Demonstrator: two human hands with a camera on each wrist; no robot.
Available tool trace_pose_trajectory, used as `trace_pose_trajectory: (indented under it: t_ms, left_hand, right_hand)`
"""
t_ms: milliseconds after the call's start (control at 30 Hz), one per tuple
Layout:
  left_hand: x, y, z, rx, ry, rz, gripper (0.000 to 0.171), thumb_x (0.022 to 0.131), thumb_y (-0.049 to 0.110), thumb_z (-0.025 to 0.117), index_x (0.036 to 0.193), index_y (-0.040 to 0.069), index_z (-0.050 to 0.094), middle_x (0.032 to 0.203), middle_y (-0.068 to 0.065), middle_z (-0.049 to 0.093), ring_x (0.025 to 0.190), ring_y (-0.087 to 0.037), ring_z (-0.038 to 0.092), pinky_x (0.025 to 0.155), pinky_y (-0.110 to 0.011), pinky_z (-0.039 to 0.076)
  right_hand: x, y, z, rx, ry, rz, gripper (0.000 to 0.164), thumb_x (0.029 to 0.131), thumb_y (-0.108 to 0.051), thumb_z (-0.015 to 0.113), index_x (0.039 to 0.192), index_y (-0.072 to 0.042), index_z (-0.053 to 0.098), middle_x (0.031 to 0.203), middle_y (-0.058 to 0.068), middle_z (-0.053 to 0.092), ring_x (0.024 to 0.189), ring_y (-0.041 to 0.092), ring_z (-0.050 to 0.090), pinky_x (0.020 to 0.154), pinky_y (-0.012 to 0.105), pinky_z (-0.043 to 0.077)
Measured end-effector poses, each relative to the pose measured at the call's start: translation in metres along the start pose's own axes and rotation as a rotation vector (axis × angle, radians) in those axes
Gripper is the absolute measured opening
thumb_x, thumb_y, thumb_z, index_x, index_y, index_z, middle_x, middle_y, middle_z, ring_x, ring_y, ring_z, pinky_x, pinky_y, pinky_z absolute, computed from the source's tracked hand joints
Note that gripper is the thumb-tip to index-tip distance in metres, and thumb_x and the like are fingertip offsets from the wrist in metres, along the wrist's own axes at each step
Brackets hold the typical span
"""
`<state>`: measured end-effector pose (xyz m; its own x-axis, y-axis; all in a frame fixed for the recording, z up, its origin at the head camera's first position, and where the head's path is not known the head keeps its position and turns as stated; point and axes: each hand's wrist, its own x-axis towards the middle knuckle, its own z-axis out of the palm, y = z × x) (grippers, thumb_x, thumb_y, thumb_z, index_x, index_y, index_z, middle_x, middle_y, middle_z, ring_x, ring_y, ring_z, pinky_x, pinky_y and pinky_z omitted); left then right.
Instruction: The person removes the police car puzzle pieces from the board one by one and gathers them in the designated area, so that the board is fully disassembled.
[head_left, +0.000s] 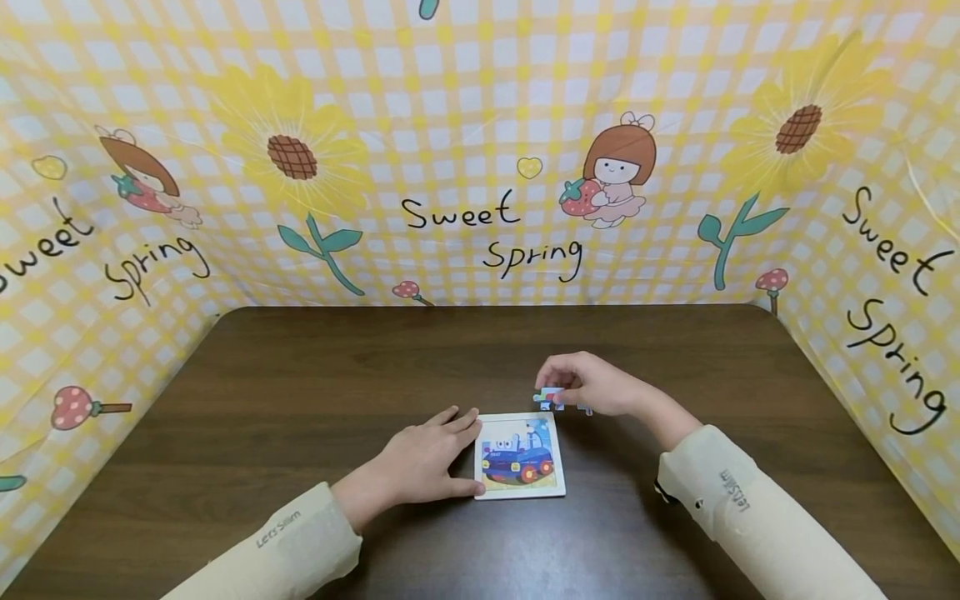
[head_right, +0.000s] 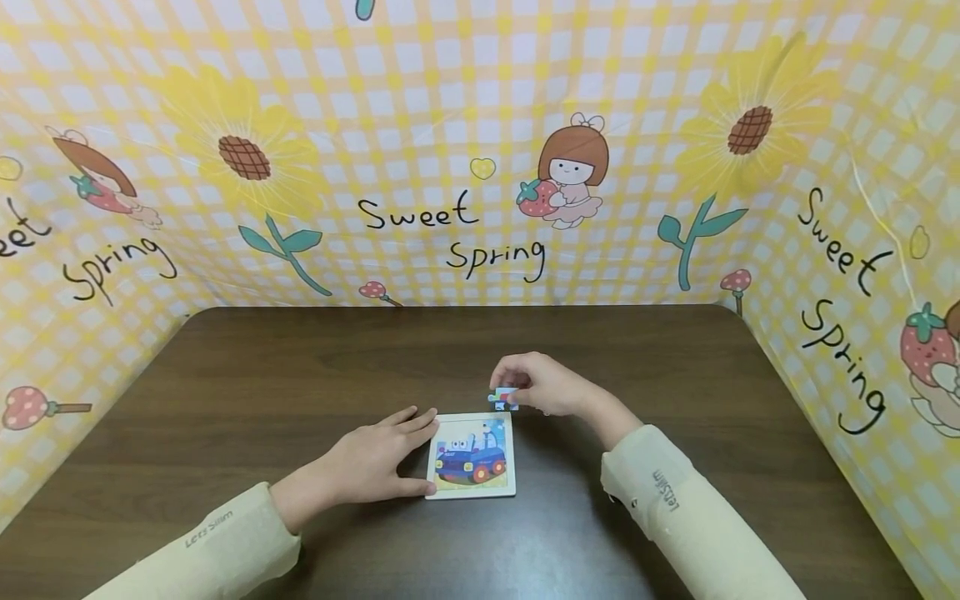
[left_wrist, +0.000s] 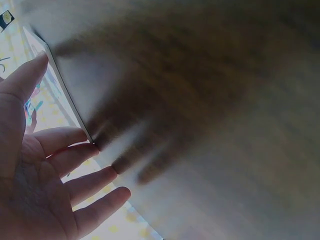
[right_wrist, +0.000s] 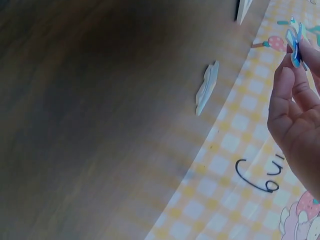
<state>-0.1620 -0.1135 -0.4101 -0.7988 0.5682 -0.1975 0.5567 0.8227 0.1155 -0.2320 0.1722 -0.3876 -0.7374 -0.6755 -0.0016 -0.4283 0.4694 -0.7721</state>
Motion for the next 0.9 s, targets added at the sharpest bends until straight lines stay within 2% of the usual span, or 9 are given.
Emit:
trace_pose_trajectory:
  t_ms: [233,500,667,900]
  left_hand:
    - [0.0,0.001,-0.001,-0.002,-0.008,-0.011,0.089,0.085,0.066,0.064,0.151,0.012,0.043,0.16,-0.004,0.037,0.148,-0.033,0.035,0.098,-0.054,0.051]
    - [0.001,0.0,0.0,-0.004,-0.004,-0.006,0.09,0.084,0.067,0.064,0.151,0.011,0.043,0.16,-0.005,0.037,0.147,-0.034,0.036,0.098,-0.055,0.05]
    - [0.001,0.0,0.0,-0.004,-0.001,-0.005,0.089,0.084,0.067,0.064,0.151,0.011,0.044,0.16,-0.005,0.038,0.147,-0.034,0.036,0.098,-0.055,0.05]
    - [0.001,0.001,0.0,-0.004,-0.003,-0.009,0.089,0.084,0.066,0.065,0.151,0.011,0.044,0.16,-0.004,0.038,0.147,-0.034,0.036,0.098,-0.054,0.051]
  right_hand:
    - [-0.011,0.009,-0.012,0.0,0.043,0.003,0.017,0.092,0.003,0.064,0.107,-0.004,0.067,0.098,0.008,0.072,0.087,0.017,0.061,0.084,0.038,0.052]
    - [-0.024,0.024,-0.025,0.002,0.089,0.045,0.017,0.092,0.002,0.065,0.108,0.0,0.069,0.102,0.011,0.073,0.088,0.018,0.062,0.084,0.035,0.053]
    - [-0.031,0.03,-0.032,-0.013,0.111,0.065,0.019,0.092,0.0,0.066,0.11,0.002,0.07,0.104,0.012,0.073,0.089,0.018,0.061,0.081,0.031,0.053]
    - [-0.037,0.039,-0.038,-0.019,0.133,0.103,0.019,0.092,0.002,0.065,0.11,0.005,0.07,0.096,0.013,0.072,0.077,0.013,0.056,0.07,0.023,0.049]
